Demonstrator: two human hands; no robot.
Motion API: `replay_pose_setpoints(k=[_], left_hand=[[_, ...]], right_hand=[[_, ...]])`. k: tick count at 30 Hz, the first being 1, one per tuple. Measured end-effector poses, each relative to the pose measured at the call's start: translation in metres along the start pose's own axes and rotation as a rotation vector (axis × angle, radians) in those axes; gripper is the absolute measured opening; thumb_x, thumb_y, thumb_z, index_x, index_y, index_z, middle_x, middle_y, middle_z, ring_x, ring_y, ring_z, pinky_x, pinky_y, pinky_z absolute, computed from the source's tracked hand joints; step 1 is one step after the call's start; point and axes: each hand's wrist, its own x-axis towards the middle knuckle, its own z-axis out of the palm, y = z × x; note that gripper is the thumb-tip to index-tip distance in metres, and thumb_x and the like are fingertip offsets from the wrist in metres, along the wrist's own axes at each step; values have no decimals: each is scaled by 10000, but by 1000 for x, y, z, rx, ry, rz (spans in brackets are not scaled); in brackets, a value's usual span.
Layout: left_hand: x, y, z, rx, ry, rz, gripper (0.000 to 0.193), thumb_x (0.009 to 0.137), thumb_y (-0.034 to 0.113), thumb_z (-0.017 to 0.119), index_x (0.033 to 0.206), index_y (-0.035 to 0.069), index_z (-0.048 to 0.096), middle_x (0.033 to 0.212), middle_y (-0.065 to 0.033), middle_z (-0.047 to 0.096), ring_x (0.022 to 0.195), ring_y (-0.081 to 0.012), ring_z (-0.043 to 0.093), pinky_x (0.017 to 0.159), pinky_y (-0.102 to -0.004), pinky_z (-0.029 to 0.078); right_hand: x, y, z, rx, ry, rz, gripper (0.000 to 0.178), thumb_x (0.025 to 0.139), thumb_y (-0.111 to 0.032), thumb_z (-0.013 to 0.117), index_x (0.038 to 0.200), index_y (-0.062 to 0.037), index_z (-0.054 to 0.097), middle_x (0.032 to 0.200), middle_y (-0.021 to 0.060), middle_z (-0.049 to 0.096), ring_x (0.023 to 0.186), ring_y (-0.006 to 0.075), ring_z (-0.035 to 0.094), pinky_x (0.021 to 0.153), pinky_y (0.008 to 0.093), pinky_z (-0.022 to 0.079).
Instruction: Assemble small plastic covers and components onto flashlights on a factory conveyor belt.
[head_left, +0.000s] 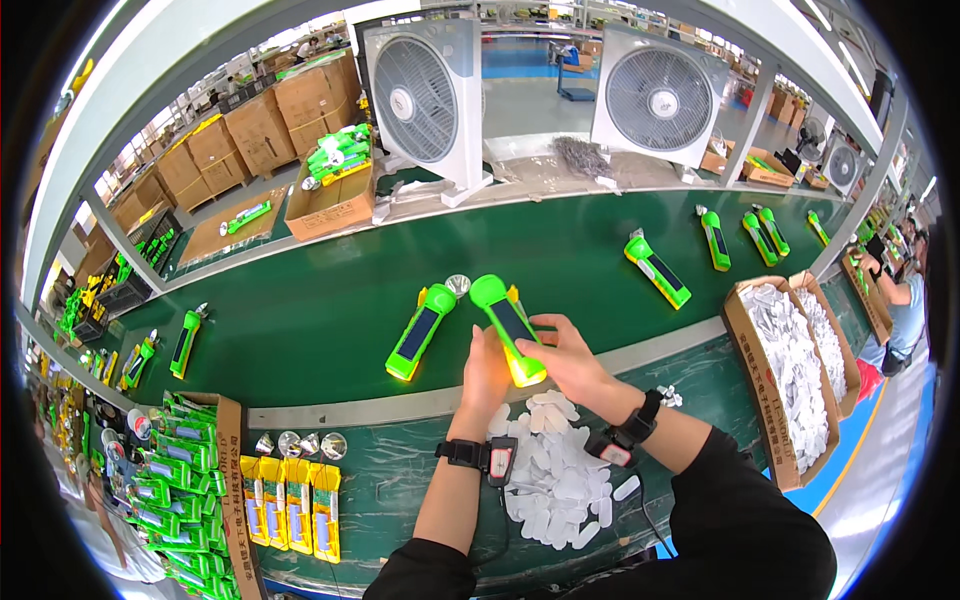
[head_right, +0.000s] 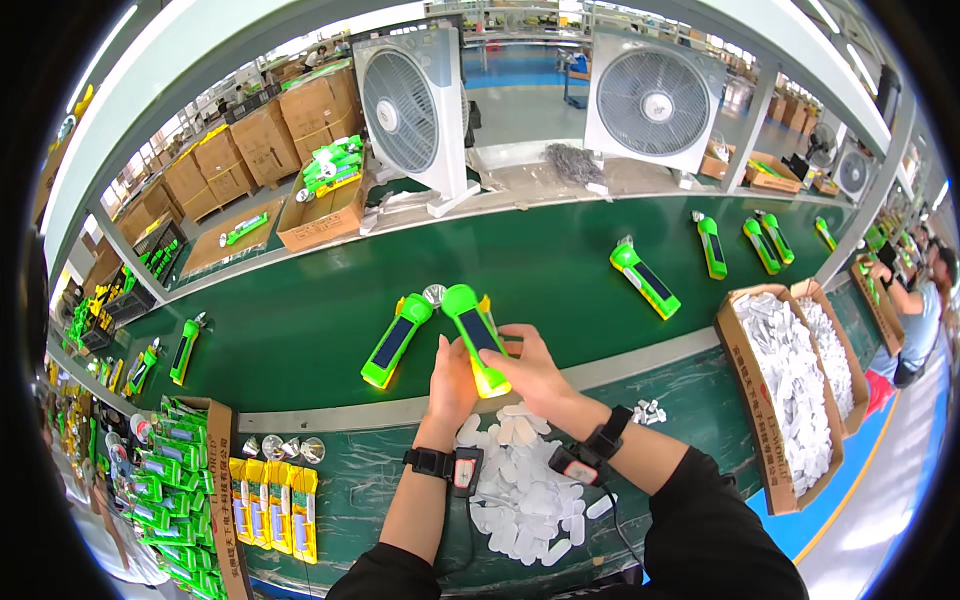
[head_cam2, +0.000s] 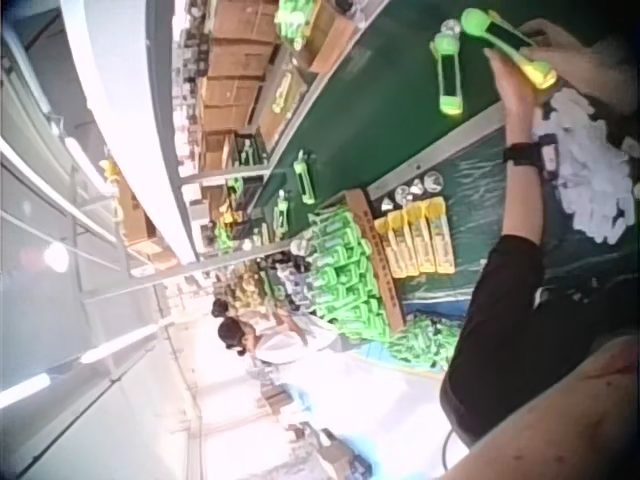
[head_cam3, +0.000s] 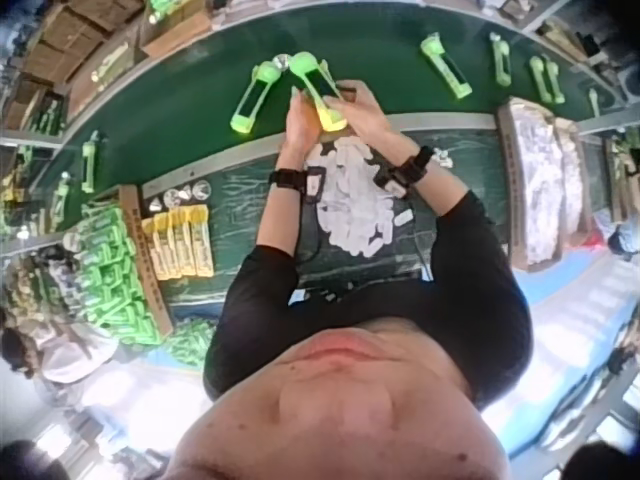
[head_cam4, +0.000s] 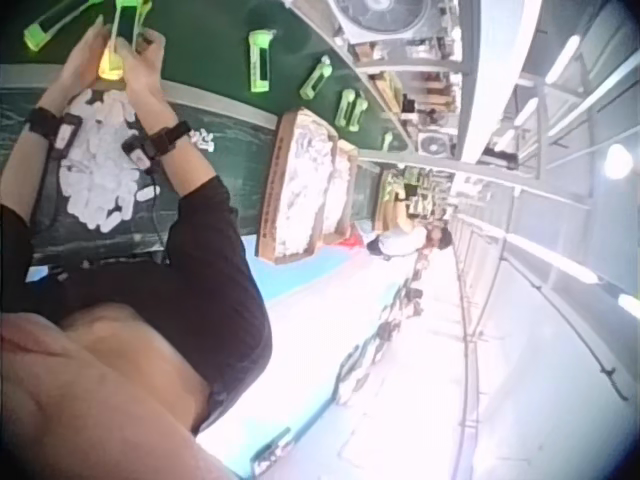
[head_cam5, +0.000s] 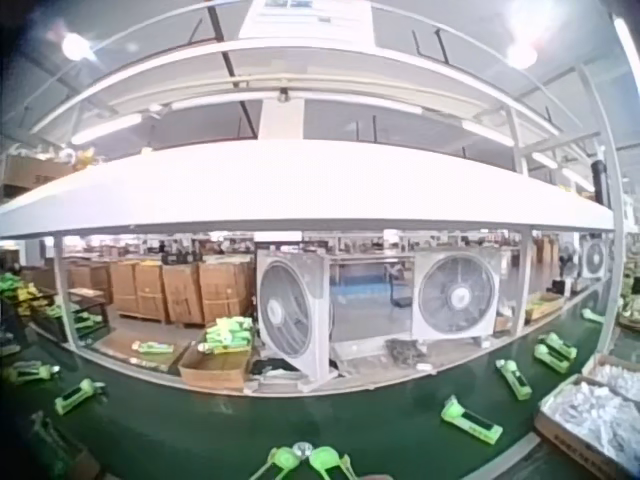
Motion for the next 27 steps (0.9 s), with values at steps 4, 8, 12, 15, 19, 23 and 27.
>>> replay_pose_setpoints(k=[4,8,12,15,19,23,27], left_hand=[[-6,-2,16,-59,-27,-138,526,988,453,286,1274,31,420,1182,-127,536,1081,-237,546,922,-387,459],[-7,-1,10,-3,-74,-62,407,998,344,354,1247,29,422,1121,-101,548,1023,-220,561,894,-381,473],[-9,5,12,17,-121,-63,425,986,327,386,1278,19,404,1214,-133,523,1092,-244,536,949,-396,447],[-9,6,13,-28,-193,-56,464,967,336,430,1304,20,390,1297,-166,477,1160,-269,501,996,-414,417],[-8,5,15,-91,-277,-36,478,956,302,457,1332,26,352,1357,-184,422,1229,-305,449,1031,-447,387],[-8,5,14,-68,-275,5,506,941,255,503,1360,39,319,1340,-166,437,1238,-301,441,1038,-441,375],[-8,1,11,-54,-238,-8,512,938,222,512,1371,42,305,1323,-157,449,1232,-294,447,1037,-428,377]], right_hand=[[-17,9,-5,-65,-79,-121,394,890,-130,578,1219,-23,390,1104,110,494,980,182,519,831,309,449],[-23,6,0,-662,1,-259,504,845,-161,626,1259,1,389,1102,152,488,1034,232,495,877,329,435],[-27,4,-4,-763,-10,-376,604,805,-149,659,1309,17,370,1092,170,485,1033,252,517,887,349,447],[-30,1,-8,-748,-48,-394,619,783,-122,672,1311,35,390,1083,175,513,1008,253,560,876,357,469],[-40,4,-13,-565,14,-468,458,776,-96,640,1191,43,501,1052,222,576,951,347,593,840,397,470],[-38,11,-16,-458,39,-473,449,799,-40,622,1217,52,487,1130,227,572,1024,327,598,879,377,476],[-37,11,-16,-503,93,-516,456,804,-25,616,1232,59,482,1137,229,577,1042,331,596,884,377,479]])
